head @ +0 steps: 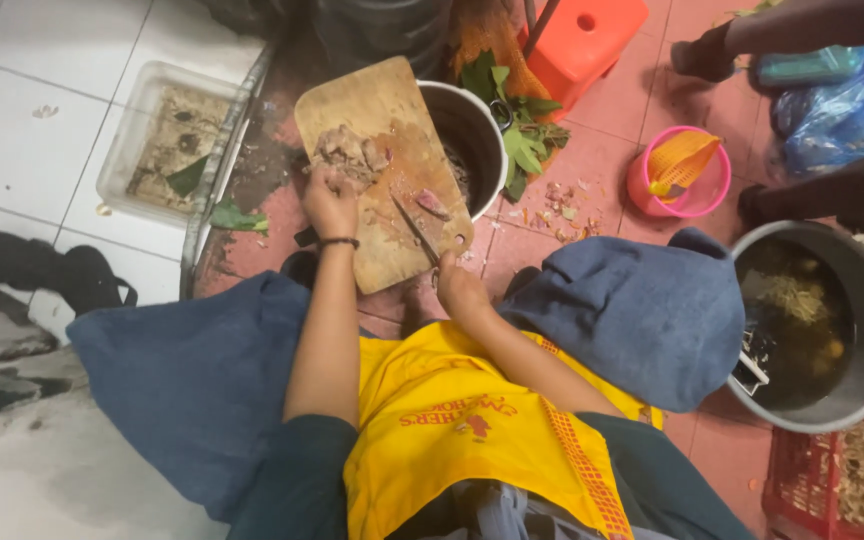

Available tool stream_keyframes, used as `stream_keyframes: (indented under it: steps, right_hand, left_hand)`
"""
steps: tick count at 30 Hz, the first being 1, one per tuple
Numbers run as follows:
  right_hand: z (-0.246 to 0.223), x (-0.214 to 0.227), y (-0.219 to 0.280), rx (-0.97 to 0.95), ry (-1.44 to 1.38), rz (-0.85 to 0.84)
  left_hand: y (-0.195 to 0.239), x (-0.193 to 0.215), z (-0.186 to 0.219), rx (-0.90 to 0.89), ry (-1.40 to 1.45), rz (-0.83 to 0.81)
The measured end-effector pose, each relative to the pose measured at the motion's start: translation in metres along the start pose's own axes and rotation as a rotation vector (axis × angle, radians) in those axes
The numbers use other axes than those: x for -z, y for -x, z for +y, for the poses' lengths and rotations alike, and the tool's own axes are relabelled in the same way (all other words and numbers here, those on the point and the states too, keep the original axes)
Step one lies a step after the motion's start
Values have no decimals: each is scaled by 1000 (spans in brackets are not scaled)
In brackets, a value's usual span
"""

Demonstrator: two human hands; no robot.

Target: The person cuts cooked meat into smaller pieces on a wooden cutting board using a knife.

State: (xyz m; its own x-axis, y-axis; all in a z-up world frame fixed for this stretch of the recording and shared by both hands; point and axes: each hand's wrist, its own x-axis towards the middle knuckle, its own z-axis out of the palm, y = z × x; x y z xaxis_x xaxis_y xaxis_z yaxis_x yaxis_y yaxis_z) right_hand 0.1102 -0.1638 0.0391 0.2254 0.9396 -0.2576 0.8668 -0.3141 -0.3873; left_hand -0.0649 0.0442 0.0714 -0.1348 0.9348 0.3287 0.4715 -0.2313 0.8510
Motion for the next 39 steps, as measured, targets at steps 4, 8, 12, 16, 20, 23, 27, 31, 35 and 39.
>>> stream_keyframes:
  steps: [4, 8, 12, 16, 20, 23, 27, 31, 35, 39]
  right_hand:
    - [-2, 32, -1, 90, -22, -5]
    - [-10, 62, 8, 99, -91, 4]
    - [-2, 68, 16, 4, -72, -23]
    - [-2, 64, 21, -50, -54, -54]
    - [0, 59, 25, -58, -25, -45]
    - [0, 55, 28, -54, -4, -55]
    - [2, 50, 30, -64, 5, -94]
    - [-6, 59, 32, -73, 1, -102]
    - [-14, 64, 42, -61, 21, -90]
    - [-21, 71, 48, -85, 76, -106]
  left_hand:
    - [20, -26, -50, 368, 306, -247]
    - [48, -45, -60, 275, -38, -377]
    - [49, -19, 6, -146, -285, -244]
    - [49, -8, 40, -347, -346, -515]
    - [64, -24, 30, -285, -430, -538]
    - [68, -42, 6, -238, -476, -470]
    - [58, -22, 34, -154, -403, -557]
    - [65, -28, 26, -176, -432, -563]
    - [78, -36, 29, -184, -487, -450]
    - [85, -46, 24, -197, -560, -414]
